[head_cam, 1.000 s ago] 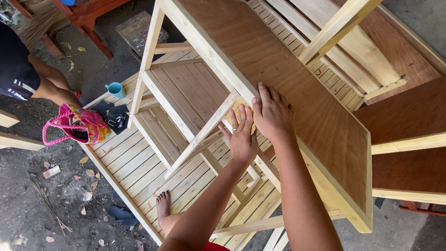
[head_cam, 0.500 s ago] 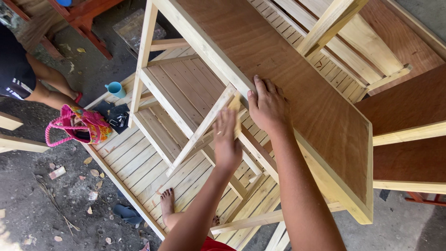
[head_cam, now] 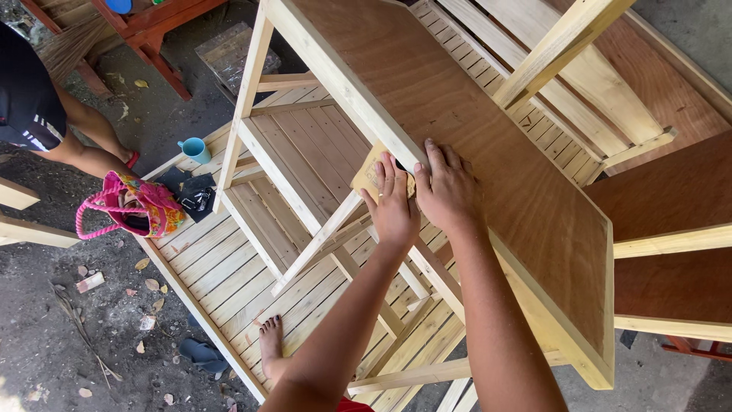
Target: The person sands the edges and surfaces of wooden furniture frames, using a sanding block and sheets of sandpaper by hand. They rotate and reposition the frames to reach different sides, sanding the top panel edges, side rails, and inner slats of the pieces.
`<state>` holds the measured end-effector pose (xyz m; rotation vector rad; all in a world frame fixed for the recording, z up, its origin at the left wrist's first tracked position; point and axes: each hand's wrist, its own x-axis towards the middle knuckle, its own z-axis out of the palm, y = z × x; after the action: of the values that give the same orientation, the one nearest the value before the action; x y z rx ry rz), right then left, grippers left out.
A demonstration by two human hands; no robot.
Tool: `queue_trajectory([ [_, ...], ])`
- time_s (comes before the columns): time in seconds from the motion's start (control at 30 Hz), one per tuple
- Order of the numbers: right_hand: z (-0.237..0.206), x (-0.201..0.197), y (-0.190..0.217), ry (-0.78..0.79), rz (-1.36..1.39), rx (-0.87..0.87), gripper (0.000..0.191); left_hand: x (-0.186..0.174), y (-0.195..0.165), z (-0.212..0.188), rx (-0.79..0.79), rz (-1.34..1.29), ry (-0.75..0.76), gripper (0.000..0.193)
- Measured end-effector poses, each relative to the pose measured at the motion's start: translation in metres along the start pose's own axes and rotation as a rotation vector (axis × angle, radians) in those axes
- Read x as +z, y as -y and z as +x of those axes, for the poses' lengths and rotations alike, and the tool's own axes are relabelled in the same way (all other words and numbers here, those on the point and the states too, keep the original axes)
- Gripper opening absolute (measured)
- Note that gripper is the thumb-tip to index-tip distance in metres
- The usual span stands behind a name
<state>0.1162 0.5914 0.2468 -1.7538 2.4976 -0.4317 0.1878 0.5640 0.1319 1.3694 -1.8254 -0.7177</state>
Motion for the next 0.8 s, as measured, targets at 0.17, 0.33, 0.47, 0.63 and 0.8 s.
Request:
queue_trajectory([
  [0.17,0.000,0.003,-0.002,0.010,0.005,-0.001,0.056,0.003,0.018,0.031,-0.001,-0.063,-0.106,0.063],
  [0.33,-0.001,0.000,0.003,0.023,-0.004,0.009,0.056,0.011,0.075,-0.025,-0.005,0.044,0.055,0.093],
  [0.47,0.002,-0.003,0.005,0.059,-0.019,0.032,0.058,-0.010,0.129,-0.063,-0.434,0.030,0.266,0.075],
  [0.63,0.004,-0.001,0.004,0.048,-0.061,0.010,0.058,0.014,0.087,-0.024,-0.181,-0.285,0.001,0.078],
  [0.8,0.004,0.000,0.001,0.027,-0.029,-0.015,0.057,0.033,0.068,-0.018,0.120,-0.150,-0.046,0.089],
])
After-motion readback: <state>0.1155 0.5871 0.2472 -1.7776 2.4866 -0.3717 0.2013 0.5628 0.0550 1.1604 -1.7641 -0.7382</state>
